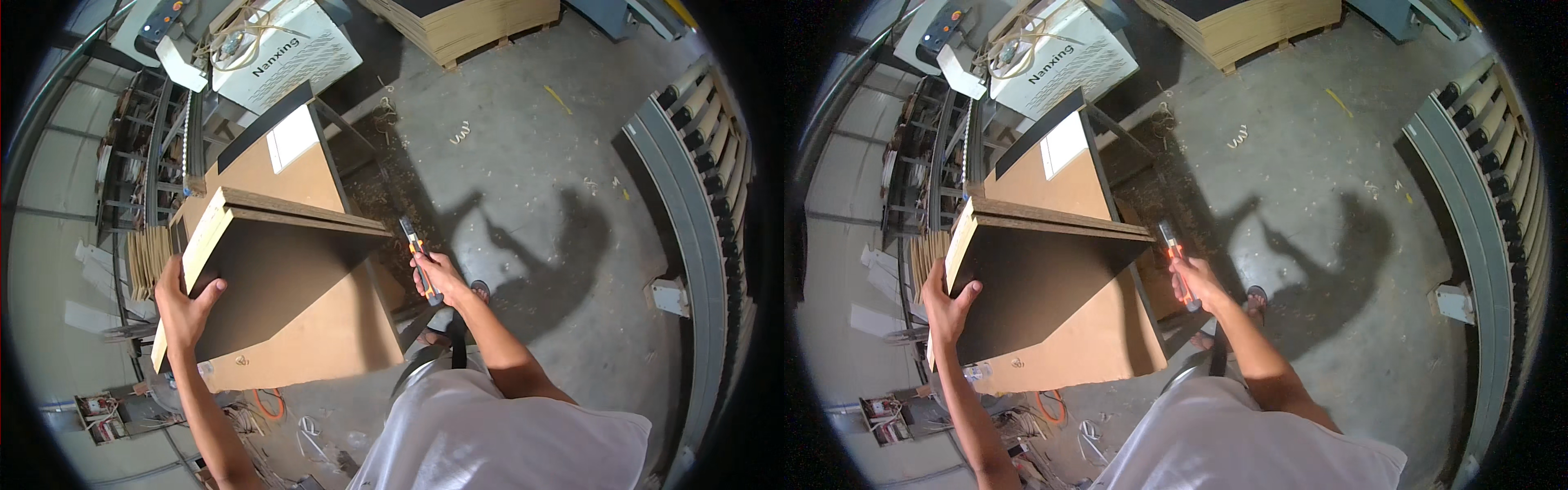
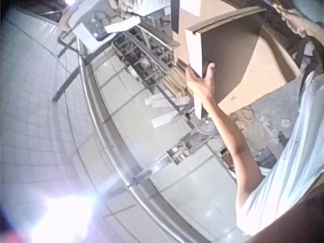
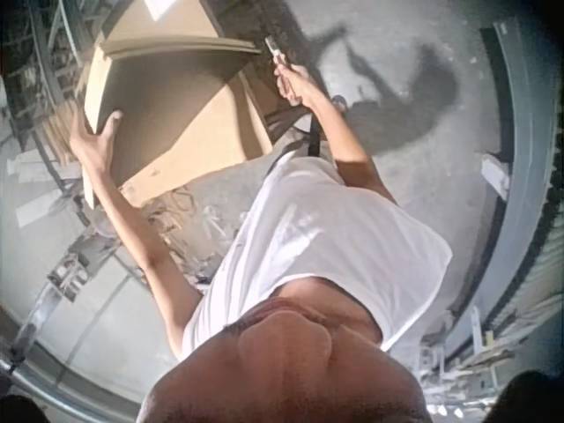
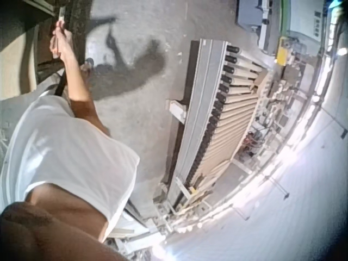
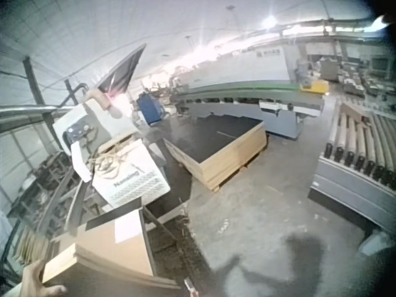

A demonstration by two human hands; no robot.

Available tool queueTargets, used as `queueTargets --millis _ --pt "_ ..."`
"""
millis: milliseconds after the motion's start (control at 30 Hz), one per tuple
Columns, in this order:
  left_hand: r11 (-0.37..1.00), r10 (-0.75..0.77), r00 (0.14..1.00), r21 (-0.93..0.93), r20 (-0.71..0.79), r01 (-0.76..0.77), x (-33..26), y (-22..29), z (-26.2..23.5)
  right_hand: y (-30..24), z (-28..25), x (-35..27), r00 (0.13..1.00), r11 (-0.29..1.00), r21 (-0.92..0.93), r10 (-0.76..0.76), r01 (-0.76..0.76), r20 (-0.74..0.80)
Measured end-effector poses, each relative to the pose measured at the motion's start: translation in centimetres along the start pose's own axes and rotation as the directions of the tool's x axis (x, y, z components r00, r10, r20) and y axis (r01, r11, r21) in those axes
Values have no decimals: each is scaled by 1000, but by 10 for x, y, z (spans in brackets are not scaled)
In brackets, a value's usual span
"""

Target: Trimming edges of wooden panels with a utility knife and organizing them in a factory.

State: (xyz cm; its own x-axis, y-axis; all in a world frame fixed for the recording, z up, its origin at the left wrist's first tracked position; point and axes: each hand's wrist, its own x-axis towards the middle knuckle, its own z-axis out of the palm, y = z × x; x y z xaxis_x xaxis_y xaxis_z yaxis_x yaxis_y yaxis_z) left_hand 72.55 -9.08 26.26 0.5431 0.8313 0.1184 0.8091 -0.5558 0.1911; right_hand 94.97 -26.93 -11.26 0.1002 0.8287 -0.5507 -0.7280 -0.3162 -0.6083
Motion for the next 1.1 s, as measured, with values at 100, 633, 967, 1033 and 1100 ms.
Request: queueTargets --millis 100,633,967,1033,1100 --pt "1000 7 1000 -1 11 -7 1 -9 4 -3 12 6 996 997 -28 79 -79 30" --pt "991 7 997 -135 -71 -17 12 46 13 -20 35 33 984 985 -131 128 -111 125" --pt "990 2 1000 -144 -3 -2 22 69 20 -20 35 31 982 975 -190 139 -114 124" --pt "983 22 1000 -181 -16 -25 24 70 20 -18 39 30 988 972 -210 122 -101 90" --pt "990 68 998 -120 -8 -69 26 68 18 -17 41 30 993 968 -234 104 -88 61"
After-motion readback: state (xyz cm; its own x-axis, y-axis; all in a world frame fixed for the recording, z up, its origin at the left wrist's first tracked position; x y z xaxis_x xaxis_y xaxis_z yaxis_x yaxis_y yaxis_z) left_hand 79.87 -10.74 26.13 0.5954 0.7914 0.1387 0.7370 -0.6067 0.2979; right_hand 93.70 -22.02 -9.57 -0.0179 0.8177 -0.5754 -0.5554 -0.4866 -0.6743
